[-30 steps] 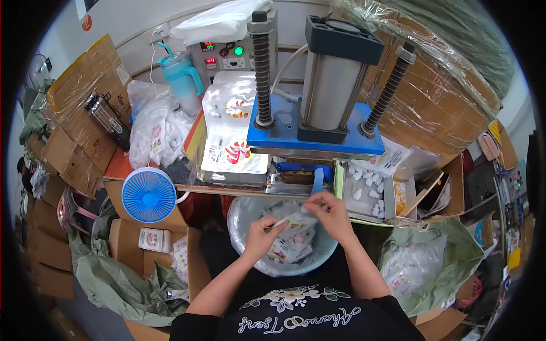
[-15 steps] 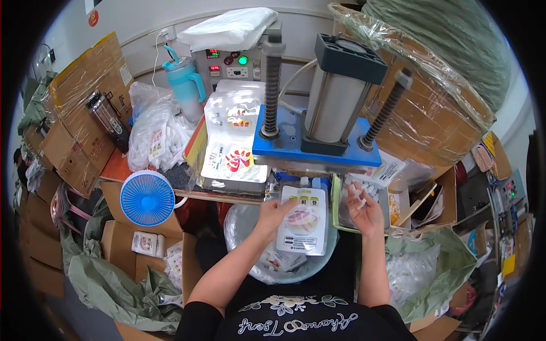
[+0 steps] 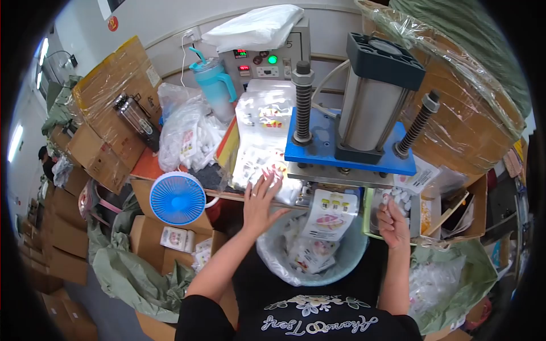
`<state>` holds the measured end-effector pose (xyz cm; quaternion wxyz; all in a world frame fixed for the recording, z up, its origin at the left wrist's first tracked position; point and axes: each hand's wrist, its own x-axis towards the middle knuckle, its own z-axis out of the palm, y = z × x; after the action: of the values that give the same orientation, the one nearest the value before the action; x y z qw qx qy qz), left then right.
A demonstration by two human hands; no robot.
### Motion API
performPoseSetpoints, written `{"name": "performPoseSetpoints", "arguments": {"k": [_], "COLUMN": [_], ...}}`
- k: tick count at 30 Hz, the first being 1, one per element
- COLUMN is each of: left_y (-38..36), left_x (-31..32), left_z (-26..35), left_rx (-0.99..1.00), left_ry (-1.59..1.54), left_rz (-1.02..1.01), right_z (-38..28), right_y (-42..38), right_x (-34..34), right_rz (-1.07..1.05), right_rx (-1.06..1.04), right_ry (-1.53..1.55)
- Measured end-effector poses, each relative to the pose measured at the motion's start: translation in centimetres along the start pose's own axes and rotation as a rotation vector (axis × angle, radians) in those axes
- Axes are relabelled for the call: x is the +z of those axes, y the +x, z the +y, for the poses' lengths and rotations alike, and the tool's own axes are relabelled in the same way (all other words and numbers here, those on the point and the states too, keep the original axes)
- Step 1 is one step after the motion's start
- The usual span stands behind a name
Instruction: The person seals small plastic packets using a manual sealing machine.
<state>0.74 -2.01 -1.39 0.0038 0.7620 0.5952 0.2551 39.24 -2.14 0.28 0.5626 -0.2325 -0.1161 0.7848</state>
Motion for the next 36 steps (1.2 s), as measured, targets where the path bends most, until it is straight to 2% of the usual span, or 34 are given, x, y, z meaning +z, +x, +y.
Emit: {"name": "performPoseSetpoints", "arguments": {"k": [3, 4, 5, 7, 8, 9, 11, 14, 17, 19, 20, 22, 24, 26, 27, 29, 30, 31, 32, 33, 35, 36], "left_y": [-1.2, -0.6, -0.4, -0.4, -1.0, -1.6, -2.9, -5.4, -6.7, -7.1, -7.3, -7.2, -6.9, -5.6, -4.8, -3.0, -2.0, -1.0, -0.1, 0.5, 1.6, 2.1], "left_x": [-1.1, -1.9, -3.1, -5.1, -5.1, -4.8, -2.7, 2.2, 2.5, 2.5, 2.3, 2.0, 2.0, 2.2, 2.4, 3.3, 3.1, 2.6, 1.6, 1.7, 2.4, 3.0], "left_z": [-1.4, -1.0, -0.2, 2.4, 3.5, 4.5, 6.4, 7.6, 8.1, 7.6, 7.2, 7.1, 7.3, 7.9, 8.2, 8.7, 9.5, 10.1, 10.7, 10.9, 11.2, 11.0], "left_rx": [-0.052, -0.087, -0.091, -0.121, -0.199, -0.266, -0.318, -0.356, -0.370, -0.309, -0.377, -0.341, -0.299, -0.404, -0.455, -0.464, -0.545, -0.626, -0.713, -0.705, -0.768, -0.814], "left_ry": [-0.061, -0.240, -0.250, -0.477, -0.654, -0.850, -1.001, -1.040, -1.028, -0.936, -0.951, -0.946, -0.945, -0.990, -1.014, -1.034, -1.164, -1.294, -1.398, -1.408, -1.555, -1.646], "left_rz": [0.149, 0.319, 0.342, 0.288, 0.230, 0.134, 0.006, -0.050, -0.093, -0.181, -0.314, -0.374, -0.460, -0.463, -0.457, -0.385, -0.326, -0.264, -0.325, -0.317, -0.303, -0.308], "right_z": [0.2, 0.2, 0.4, 1.0, 1.5, 2.2, 3.4, 5.6, 6.8, 7.3, 7.2, 7.2, 7.0, 7.0, 6.5, 5.1, 4.3, 3.4, 2.4, 1.7, 0.2, -0.2], "right_y": [-0.5, -0.8, -1.0, -1.5, -1.7, -2.0, -2.1, -2.1, -2.1, -2.0, -2.1, -2.4, -2.3, -2.0, -2.0, -1.8, -1.8, -1.8, -1.8, -1.7, -1.3, -1.3], "right_x": [0.7, 0.9, 1.2, 2.4, 3.2, 4.5, 6.1, 8.6, 8.8, 8.0, 7.0, 6.7, 6.6, 6.3, 6.5, 7.2, 6.9, 6.1, 5.4, 4.8, 2.8, 2.6], "right_rz": [0.043, 0.064, 0.094, 0.143, 0.143, 0.133, 0.044, -0.067, -0.169, -0.257, -0.306, -0.328, -0.310, -0.255, -0.247, -0.005, -0.011, 0.033, 0.076, 0.070, 0.123, 0.008], "right_rx": [-0.074, -0.074, -0.107, -0.171, -0.168, -0.176, -0.143, -0.118, -0.042, -0.021, 0.045, 0.176, 0.105, -0.113, -0.120, -0.347, -0.350, -0.307, -0.261, -0.266, -0.181, -0.136], "right_ry": [-0.232, -0.237, -0.360, -0.592, -0.673, -0.737, -0.830, -1.002, -1.157, -1.268, -1.328, -1.393, -1.393, -1.382, -1.383, -1.266, -1.273, -0.988, -0.706, -0.717, -0.259, -0.143]}}
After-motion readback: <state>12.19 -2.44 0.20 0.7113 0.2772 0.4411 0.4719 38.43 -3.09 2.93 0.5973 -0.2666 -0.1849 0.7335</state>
